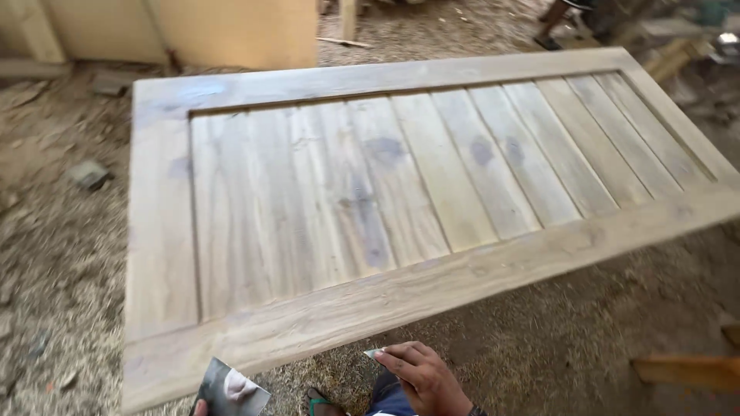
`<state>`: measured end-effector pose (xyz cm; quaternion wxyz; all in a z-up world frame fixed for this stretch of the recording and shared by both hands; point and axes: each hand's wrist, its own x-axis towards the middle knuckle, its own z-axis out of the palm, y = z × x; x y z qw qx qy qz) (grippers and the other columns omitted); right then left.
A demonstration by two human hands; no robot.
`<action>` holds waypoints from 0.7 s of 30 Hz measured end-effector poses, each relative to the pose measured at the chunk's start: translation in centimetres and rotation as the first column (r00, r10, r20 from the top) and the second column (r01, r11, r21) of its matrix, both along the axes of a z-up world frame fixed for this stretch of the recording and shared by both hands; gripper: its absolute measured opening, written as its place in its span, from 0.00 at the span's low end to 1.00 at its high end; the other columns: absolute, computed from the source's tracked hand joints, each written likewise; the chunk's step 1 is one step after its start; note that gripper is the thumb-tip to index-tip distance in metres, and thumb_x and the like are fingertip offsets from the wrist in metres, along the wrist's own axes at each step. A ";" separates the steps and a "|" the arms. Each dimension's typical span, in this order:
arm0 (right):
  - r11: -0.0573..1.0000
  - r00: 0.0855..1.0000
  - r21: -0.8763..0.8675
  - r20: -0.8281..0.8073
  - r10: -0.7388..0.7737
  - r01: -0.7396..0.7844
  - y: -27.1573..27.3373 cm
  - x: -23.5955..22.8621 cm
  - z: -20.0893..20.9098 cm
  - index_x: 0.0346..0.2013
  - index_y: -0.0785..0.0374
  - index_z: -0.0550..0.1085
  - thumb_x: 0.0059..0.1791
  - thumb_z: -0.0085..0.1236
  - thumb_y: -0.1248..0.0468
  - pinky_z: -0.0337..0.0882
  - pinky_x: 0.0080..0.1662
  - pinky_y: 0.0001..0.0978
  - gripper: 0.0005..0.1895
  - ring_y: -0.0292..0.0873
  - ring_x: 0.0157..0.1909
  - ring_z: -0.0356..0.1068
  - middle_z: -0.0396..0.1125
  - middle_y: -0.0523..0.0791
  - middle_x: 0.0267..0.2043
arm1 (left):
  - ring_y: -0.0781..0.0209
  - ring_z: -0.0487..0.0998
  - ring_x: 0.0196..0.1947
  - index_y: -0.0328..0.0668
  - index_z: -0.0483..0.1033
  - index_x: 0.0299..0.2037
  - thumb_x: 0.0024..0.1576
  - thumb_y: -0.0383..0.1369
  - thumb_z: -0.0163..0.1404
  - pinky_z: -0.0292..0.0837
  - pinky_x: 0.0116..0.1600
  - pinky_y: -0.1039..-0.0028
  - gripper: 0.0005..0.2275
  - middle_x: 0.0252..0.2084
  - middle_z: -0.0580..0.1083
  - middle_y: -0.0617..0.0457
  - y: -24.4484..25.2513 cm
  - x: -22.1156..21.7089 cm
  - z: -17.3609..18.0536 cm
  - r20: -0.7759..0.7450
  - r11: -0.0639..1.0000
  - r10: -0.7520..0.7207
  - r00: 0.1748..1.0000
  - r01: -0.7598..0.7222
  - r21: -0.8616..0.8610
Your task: Sanding a wooden door frame and applying wood filler to imperfections.
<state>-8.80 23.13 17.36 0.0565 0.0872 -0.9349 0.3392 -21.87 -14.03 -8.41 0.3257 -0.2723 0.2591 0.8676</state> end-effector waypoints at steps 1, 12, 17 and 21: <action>0.999 0.999 -0.001 0.005 -0.049 0.049 0.7 0.9 -0.5 0.60 0.58 0.76 0.44 0.56 0.73 0.71 0.56 0.43 0.28 0.52 0.56 0.71 0.73 0.47 0.55 | 0.43 0.72 0.62 0.44 0.61 0.70 0.59 0.46 0.44 0.63 0.66 0.45 0.29 0.64 0.70 0.44 0.6 -0.7 0.2 0.002 0.999 -0.032 0.999 0.032 -0.016; 0.954 0.959 -0.107 0.074 -0.273 0.280 10.9 11.6 -8.4 0.62 0.60 0.75 0.44 0.54 0.74 0.68 0.59 0.52 0.30 0.56 0.59 0.70 0.72 0.52 0.57 | 0.44 0.74 0.59 0.47 0.64 0.69 0.61 0.48 0.42 0.65 0.64 0.47 0.27 0.62 0.72 0.46 12.4 -2.6 0.5 0.081 0.951 -0.251 0.965 0.261 -0.163; 0.913 0.923 -0.138 0.079 -0.376 0.384 19.1 15.7 -8.2 0.60 0.60 0.76 0.45 0.55 0.73 0.68 0.59 0.50 0.27 0.56 0.59 0.71 0.72 0.53 0.56 | 0.44 0.75 0.58 0.48 0.65 0.68 0.61 0.49 0.41 0.66 0.63 0.47 0.26 0.61 0.73 0.47 20.7 1.3 3.8 0.116 0.945 -0.232 0.966 0.252 -0.207; 0.893 0.893 -0.038 0.066 -0.446 0.449 24.8 17.1 -6.7 0.60 0.58 0.75 0.45 0.54 0.73 0.71 0.57 0.43 0.28 0.50 0.56 0.72 0.73 0.50 0.55 | 0.44 0.80 0.47 0.31 0.69 0.62 0.65 0.39 0.42 0.75 0.51 0.50 0.21 0.53 0.77 0.40 32.3 5.8 16.0 -0.153 0.948 -0.106 0.983 0.053 -0.313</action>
